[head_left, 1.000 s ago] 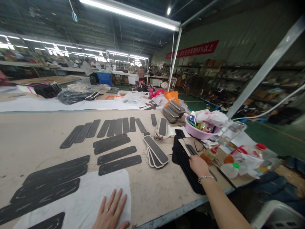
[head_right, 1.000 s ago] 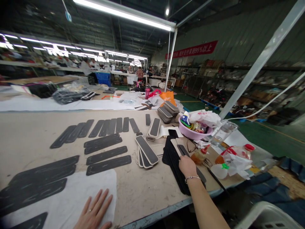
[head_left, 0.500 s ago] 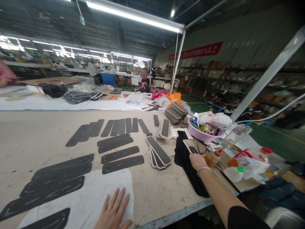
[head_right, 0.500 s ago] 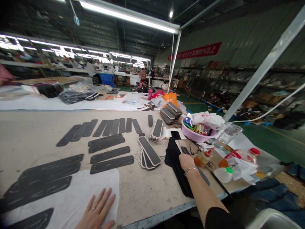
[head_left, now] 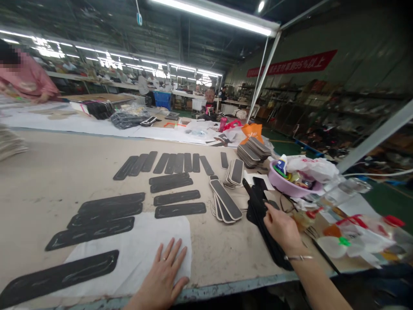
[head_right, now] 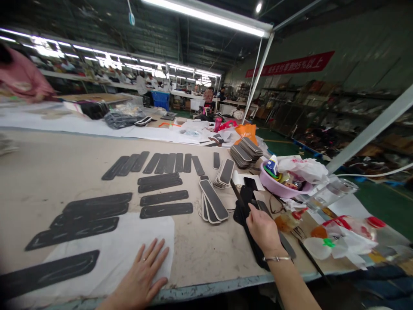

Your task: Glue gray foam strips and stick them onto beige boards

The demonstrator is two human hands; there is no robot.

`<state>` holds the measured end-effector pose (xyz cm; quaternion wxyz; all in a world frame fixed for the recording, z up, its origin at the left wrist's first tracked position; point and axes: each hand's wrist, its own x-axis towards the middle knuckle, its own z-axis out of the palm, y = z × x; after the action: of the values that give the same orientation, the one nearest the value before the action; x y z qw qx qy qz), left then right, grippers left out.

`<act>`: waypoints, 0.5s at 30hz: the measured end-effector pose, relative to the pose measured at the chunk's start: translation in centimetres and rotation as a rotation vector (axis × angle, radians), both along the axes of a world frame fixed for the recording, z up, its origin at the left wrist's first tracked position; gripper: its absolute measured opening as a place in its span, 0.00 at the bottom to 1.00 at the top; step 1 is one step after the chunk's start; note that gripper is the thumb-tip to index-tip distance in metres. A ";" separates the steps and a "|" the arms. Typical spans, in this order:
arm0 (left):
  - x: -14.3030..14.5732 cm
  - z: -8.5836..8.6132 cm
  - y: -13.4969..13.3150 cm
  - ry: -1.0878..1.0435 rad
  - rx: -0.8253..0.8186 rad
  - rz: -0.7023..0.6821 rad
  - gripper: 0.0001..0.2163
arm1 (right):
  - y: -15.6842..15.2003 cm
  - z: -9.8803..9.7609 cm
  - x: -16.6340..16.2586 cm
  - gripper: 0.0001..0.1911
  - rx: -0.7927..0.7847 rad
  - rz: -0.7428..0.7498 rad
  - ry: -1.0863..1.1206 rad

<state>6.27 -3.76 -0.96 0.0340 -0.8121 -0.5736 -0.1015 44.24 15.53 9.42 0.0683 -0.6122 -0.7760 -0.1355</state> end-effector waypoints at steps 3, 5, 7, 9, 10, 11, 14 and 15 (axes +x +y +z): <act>0.2 0.6 -0.4 -0.074 -0.100 0.040 0.31 | -5.7 -2.2 -2.6 0.20 0.081 0.305 0.188; 0.1 0.8 -0.6 -0.145 -0.114 0.075 0.30 | -9.3 -4.3 -4.6 0.21 0.011 0.553 0.243; -0.1 0.9 -0.8 -0.232 -0.088 0.097 0.29 | -12.1 -6.3 -6.5 0.23 -0.050 0.725 0.255; -0.3 1.0 -1.0 -0.307 -0.054 0.108 0.29 | -13.6 -8.2 -8.0 0.26 -0.031 0.858 0.250; -0.4 1.0 -1.0 -0.327 -0.047 0.110 0.30 | -14.0 -8.9 -8.6 0.28 0.001 0.919 0.246; -0.4 1.1 -1.0 -0.331 -0.053 0.112 0.30 | -14.1 -9.6 -9.1 0.29 0.040 0.979 0.244; -0.3 2.0 -1.1 -0.285 -0.144 0.096 0.32 | -13.8 -10.8 -9.9 0.33 0.143 1.152 0.246; -0.3 2.5 -1.1 -0.272 -0.181 0.077 0.33 | -13.5 -11.2 -10.0 0.34 0.165 1.198 0.249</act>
<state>6.01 -4.89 1.58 -0.1134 -0.7680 -0.6105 -0.1572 34.29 2.05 -1.75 0.2699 -0.0739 -0.9581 -0.0607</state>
